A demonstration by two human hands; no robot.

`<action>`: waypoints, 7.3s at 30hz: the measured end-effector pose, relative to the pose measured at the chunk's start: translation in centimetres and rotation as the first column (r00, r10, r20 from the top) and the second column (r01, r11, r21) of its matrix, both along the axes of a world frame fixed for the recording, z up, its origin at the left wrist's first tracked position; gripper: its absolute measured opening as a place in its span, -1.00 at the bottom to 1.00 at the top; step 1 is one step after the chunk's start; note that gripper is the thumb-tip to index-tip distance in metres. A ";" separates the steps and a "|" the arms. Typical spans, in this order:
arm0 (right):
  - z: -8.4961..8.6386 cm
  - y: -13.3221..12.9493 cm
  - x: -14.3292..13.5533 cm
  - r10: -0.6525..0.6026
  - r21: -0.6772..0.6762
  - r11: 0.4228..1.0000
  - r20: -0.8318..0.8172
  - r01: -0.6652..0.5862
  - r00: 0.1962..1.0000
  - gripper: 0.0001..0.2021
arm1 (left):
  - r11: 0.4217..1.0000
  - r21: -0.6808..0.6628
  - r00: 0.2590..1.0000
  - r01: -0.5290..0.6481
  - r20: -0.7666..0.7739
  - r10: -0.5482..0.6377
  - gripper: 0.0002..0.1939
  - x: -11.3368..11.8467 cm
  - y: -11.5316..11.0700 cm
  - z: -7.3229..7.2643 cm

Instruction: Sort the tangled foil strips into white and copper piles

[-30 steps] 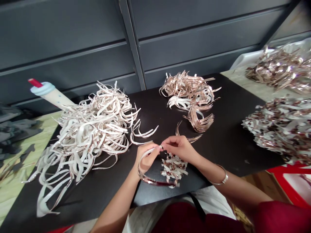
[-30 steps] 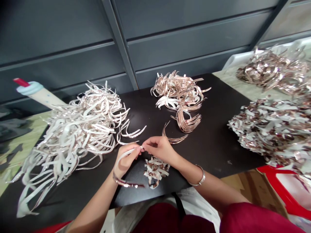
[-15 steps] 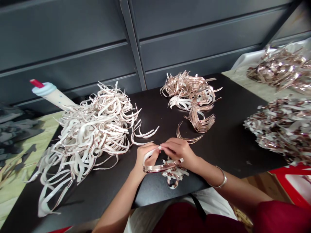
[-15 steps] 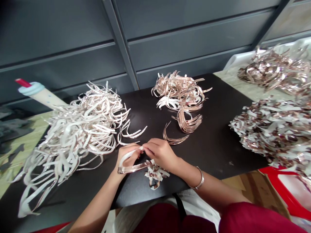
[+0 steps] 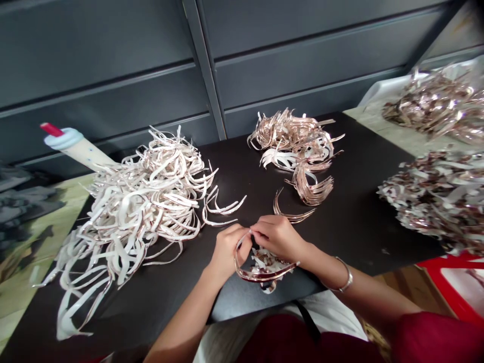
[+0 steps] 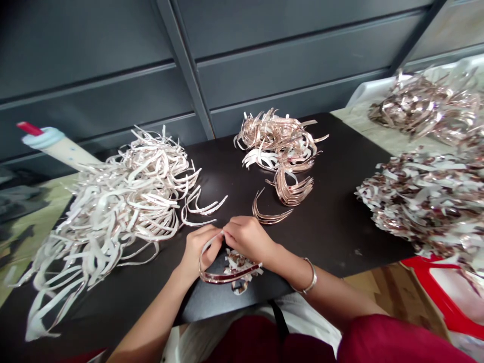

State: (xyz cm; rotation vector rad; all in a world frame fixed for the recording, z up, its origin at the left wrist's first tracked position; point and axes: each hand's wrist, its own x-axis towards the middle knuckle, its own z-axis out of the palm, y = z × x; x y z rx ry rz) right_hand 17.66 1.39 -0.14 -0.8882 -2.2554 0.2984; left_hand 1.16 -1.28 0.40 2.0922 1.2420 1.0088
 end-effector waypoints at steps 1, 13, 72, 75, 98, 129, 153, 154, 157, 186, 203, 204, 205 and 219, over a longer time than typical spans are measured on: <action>0.0 0.0 -0.1 -0.012 0.003 1.000 -0.004 0.012 1.000 -0.74 | 1.000 0.002 1.000 0.001 0.015 -0.001 -0.73 0.0 0.0 -0.1; -0.2 0.7 0.5 0.084 0.009 0.996 -0.030 -0.084 0.996 -0.73 | 0.997 -0.009 0.997 -0.075 0.018 0.076 -0.72 0.2 0.0 0.0; -0.4 1.1 -0.3 -0.220 -0.679 0.215 -0.734 -0.702 0.642 -0.62 | 0.616 -0.718 0.710 0.323 0.615 0.343 -0.64 -0.1 0.4 1.0; -0.2 1.0 -0.3 -0.177 -0.681 0.302 -0.727 -0.666 0.663 -0.64 | 0.621 -0.730 0.740 0.284 0.579 0.342 -0.60 -0.1 0.5 0.4; 0.5 1.7 0.8 -0.144 -0.750 0.240 -0.655 -0.616 0.741 -0.70 | 0.960 -0.279 0.982 0.034 0.187 0.020 -0.65 -0.3 0.1 0.9; -0.1 3.4 2.7 -0.339 -0.619 0.657 -0.753 -0.431 0.564 -0.70 | 0.908 0.138 0.623 -0.396 -0.686 0.376 -0.74 -2.8 2.5 -0.2; 0.7 2.9 2.5 -0.385 -0.599 0.655 -0.789 -0.461 0.478 -0.73 | 0.486 0.570 0.201 -0.663 -0.489 0.849 -0.79 -8.5 -10.8 -1.2; 0.7 2.8 2.4 -0.375 -0.592 0.663 -0.793 -0.459 0.481 -0.73 | 0.497 0.507 0.172 -0.704 -0.558 0.812 -0.77 -9.0 -11.4 -1.2; 0.8 2.8 2.3 -0.360 -0.588 0.665 -0.792 -0.459 0.494 -0.73 | 0.523 0.313 0.166 -0.793 -0.715 0.679 -0.72 -10.3 -12.4 -1.4; 1.3 1.7 1.7 0.154 -0.574 0.678 -0.500 -0.459 0.852 -0.65 | 0.655 -0.643 0.786 0.396 0.606 0.120 -0.34 1.4 1.0 3.0; -0.5 1.3 0.6 0.231 -0.031 0.971 -0.132 -0.237 0.964 -0.77 | 0.711 -0.667 0.732 0.225 0.597 0.328 -0.61 1.5 0.9 0.4; -0.5 1.2 0.7 0.243 -0.035 0.968 -0.132 -0.250 0.961 -0.77 | 0.698 -0.674 0.731 0.241 0.600 0.326 -0.61 1.5 1.0 0.4; -0.5 1.2 0.7 0.257 -0.037 0.964 -0.133 -0.264 0.957 -0.78 | 0.683 -0.683 0.730 0.258 0.601 0.325 -0.61 1.4 1.0 0.3; 1.1 2.8 2.4 0.223 -0.276 0.915 -0.264 -0.295 0.938 -0.73 | 0.541 -0.691 0.693 0.479 0.676 0.250 -0.64 0.4 1.3 1.0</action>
